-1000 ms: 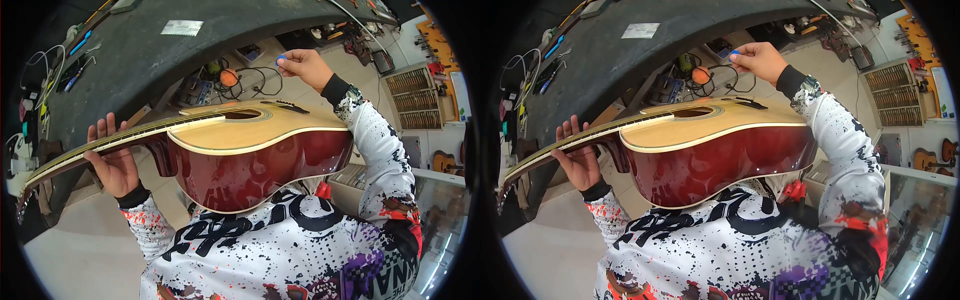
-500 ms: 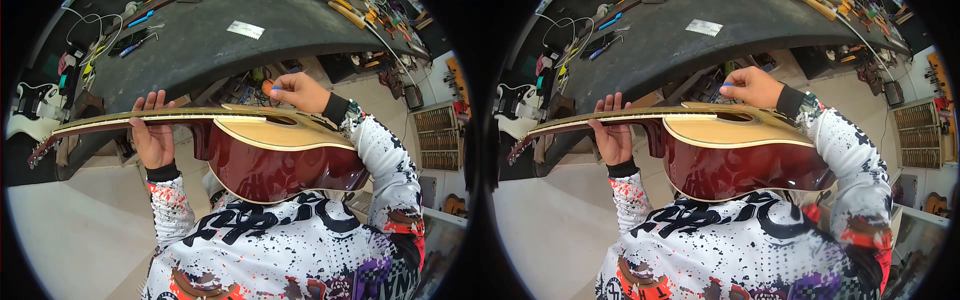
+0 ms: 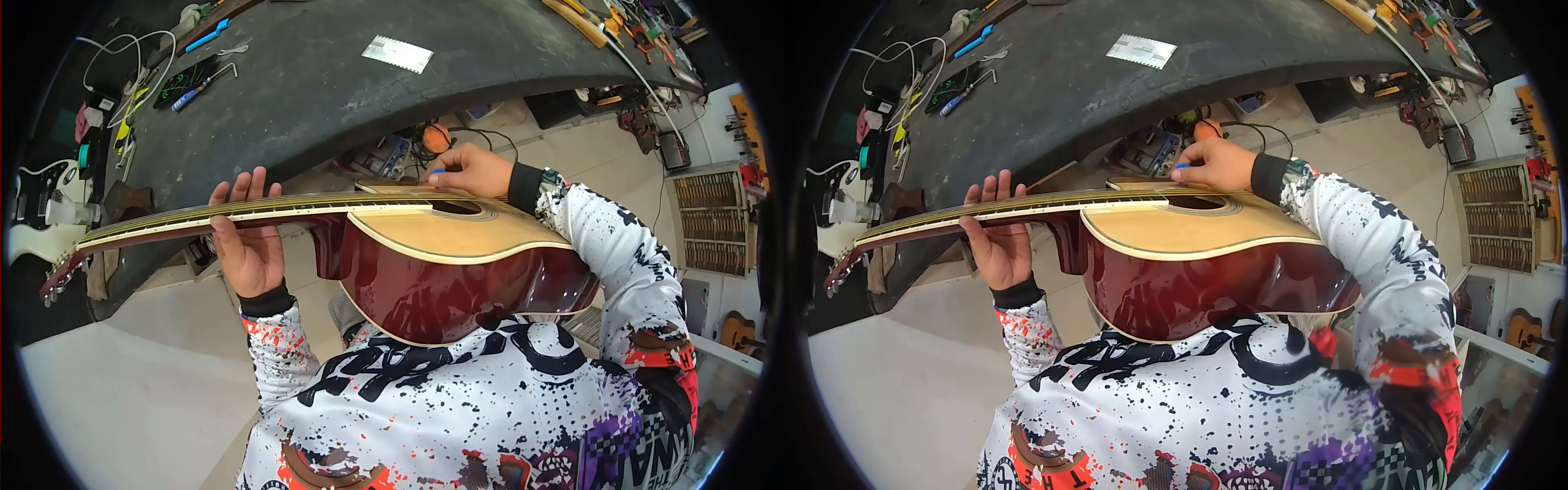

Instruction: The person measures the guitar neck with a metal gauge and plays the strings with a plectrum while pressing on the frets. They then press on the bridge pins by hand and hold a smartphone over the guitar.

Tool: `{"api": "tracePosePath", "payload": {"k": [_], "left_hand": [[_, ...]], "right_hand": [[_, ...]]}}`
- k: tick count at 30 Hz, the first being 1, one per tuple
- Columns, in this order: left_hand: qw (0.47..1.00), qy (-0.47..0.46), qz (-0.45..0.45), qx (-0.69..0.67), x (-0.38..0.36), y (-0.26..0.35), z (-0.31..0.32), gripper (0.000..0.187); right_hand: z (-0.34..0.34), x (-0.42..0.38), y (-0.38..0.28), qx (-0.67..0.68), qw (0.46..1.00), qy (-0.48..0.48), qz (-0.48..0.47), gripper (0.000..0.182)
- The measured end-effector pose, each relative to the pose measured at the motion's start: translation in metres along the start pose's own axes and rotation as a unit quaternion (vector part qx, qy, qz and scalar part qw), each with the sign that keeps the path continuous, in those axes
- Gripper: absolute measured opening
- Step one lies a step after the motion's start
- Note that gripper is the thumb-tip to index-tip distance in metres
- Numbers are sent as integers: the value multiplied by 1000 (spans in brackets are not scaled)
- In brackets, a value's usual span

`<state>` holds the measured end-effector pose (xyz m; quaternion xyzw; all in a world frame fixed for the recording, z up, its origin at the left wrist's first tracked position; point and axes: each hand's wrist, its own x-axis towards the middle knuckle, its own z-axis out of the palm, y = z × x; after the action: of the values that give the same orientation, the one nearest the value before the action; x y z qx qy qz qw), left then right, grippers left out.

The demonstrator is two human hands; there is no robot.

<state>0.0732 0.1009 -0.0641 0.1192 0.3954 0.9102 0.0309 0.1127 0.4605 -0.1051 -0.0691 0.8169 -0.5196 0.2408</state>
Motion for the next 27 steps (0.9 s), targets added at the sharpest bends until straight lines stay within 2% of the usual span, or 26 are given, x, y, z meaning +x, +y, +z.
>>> {"api": "tracePosePath", "payload": {"k": [1, 4, 7, 10, 14, 15, 18, 20, 22, 27], "left_hand": [[1000, 2, 8, -9, 0, -1, 1, 50], [999, -25, 15, -15, -6, 1, -5, 50], [999, -29, 6, -19, -6, -1, -4, 49], [1000, -26, -4, -3, -3, -3, 0, 49], [1000, -11, -8, 19, 0, -2, 5, 49], [1000, -14, -10, 18, 0, -2, 6, 49], [999, 4, -20, 32, 0, 1, 9, 52], [998, 24, -23, 44, -2, 3, 7, 55], [998, 35, -13, 52, -4, 5, 4, 58], [998, 42, -1, 53, -13, 9, -11, 72]], "right_hand": [[-3, 1, 4, -50, 995, 35, 72, 34], [-2, -9, -1, -114, 991, 52, 46, 27], [-6, -13, -22, -55, 997, 40, 27, 27], [-16, -15, -23, -84, 994, 65, 2, 27], [-37, -20, -10, -21, 994, 93, 60, 27], [-42, -25, -11, -30, 994, 98, 47, 27], [-59, -42, -20, -80, 991, 92, 53, 28], [-64, -54, -15, -63, 990, 110, 61, 26], [-74, -64, 4, 37, 989, 136, 41, 22], [-99, -116, -3, 23, 980, 191, 44, 17]]}}
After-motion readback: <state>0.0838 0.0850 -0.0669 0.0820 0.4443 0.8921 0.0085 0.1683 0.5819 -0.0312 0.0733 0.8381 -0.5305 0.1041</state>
